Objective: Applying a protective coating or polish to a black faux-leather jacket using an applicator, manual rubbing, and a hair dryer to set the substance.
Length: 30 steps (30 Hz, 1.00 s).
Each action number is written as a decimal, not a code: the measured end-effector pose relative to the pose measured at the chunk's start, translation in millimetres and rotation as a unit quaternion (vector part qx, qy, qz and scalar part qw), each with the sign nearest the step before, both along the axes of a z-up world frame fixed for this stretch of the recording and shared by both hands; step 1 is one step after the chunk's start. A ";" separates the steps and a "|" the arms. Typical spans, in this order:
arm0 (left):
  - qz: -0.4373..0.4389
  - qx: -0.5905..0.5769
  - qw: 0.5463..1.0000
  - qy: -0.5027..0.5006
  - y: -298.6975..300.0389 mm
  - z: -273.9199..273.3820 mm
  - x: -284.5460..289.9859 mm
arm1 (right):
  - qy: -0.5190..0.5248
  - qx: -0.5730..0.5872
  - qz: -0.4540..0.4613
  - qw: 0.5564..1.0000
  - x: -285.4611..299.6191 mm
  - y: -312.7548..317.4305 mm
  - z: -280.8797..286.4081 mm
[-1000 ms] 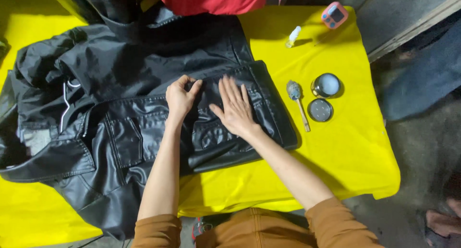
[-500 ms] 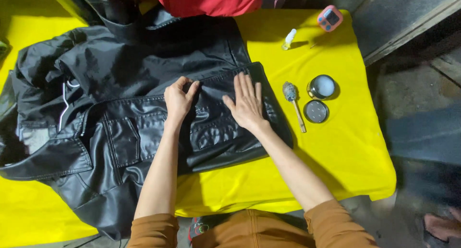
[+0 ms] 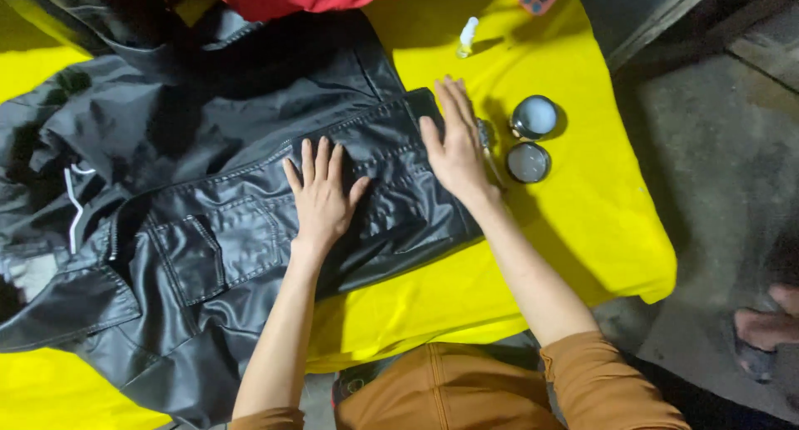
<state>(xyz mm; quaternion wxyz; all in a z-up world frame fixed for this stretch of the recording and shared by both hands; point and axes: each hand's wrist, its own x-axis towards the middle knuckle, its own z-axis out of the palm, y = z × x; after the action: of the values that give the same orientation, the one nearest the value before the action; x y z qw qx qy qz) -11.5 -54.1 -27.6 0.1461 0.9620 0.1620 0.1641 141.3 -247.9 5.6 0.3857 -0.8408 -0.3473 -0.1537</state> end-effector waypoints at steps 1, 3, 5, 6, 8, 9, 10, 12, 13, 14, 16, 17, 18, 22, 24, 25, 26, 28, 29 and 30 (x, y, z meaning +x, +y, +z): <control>-0.018 -0.005 0.997 0.069 -2.4 -1.6 2.2 | -0.018 -0.007 -0.019 1.000 5.9 -10.3 10.6; -0.017 -0.011 0.997 0.078 -3.7 3.7 2.3 | -0.022 -0.020 -0.027 0.999 -4.7 -12.7 9.5; -0.014 -0.017 0.996 0.091 -6.8 6.0 2.6 | -0.023 -0.034 -0.033 0.999 -14.8 -6.5 -0.7; -0.014 -0.016 0.995 0.094 -7.7 5.8 2.8 | -0.015 -0.050 -0.007 0.999 -19.5 2.3 -10.3; -0.006 -0.014 0.995 0.103 -5.1 -0.1 -0.7 | -0.003 -0.065 0.027 0.998 -32.6 22.7 -25.4; -0.010 -0.012 0.995 0.097 -2.2 -6.9 1.1 | -0.015 -0.126 0.046 0.991 -37.7 32.2 -30.8; -0.014 -0.010 0.996 0.092 0.8 -13.5 3.0 | -0.027 -0.186 0.063 0.980 -42.7 41.8 -36.1; -0.004 -0.020 0.996 0.088 -0.4 -11.7 2.6 | 0.008 -0.237 0.066 0.969 -41.5 45.3 -44.4; 0.000 -0.032 0.996 0.080 0.4 -11.3 5.8 | 0.038 -0.291 0.062 0.954 -38.1 48.1 -48.3; 0.001 -0.029 0.996 0.079 3.2 -16.7 4.0 | 0.037 -0.289 0.063 0.955 -48.1 56.0 -38.4; 0.004 -0.028 0.999 0.041 4.7 -27.2 3.2 | -0.085 -0.188 0.046 0.977 -65.4 67.8 -17.2; 0.004 -0.029 0.999 0.044 4.3 -28.3 -0.1 | -0.082 -0.190 0.048 0.977 -63.8 72.3 -34.0; -0.007 -0.022 0.999 0.028 4.1 -29.6 -3.4 | -0.049 -0.209 0.098 0.972 -62.4 76.9 -51.1; -0.012 -0.027 0.999 -0.031 9.9 -40.2 -1.4 | -0.032 -0.177 0.088 0.980 -58.7 80.0 -25.7; -0.006 -0.036 0.999 -0.040 6.9 -39.3 0.8 | -0.011 -0.223 0.109 0.969 -47.9 73.4 -53.5; -0.001 -0.038 0.998 -0.049 8.1 -38.0 2.0 | 0.009 -0.262 0.129 0.956 -42.6 72.4 -67.2; -0.001 -0.039 0.998 -0.048 7.9 -39.9 -1.4 | 0.010 -0.263 0.128 0.956 -49.9 71.3 -56.2; 0.007 -0.040 0.997 -0.071 11.5 -40.7 -0.1 | 0.007 -0.194 0.093 0.976 -55.8 73.8 -30.2; 0.010 -0.042 0.997 -0.068 11.0 -41.2 0.3 | 0.009 -0.197 0.097 0.976 -56.2 75.1 -40.5; 0.011 -0.041 0.997 -0.069 10.4 -42.1 0.5 | -0.005 -0.224 0.115 0.968 -56.9 76.2 -51.3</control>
<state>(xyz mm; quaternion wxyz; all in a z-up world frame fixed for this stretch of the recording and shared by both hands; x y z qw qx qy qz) -11.0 -43.7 -69.7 0.1945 0.9396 0.1689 0.2252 84.5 -171.7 -45.8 0.2010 -0.8595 -0.4689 -0.0311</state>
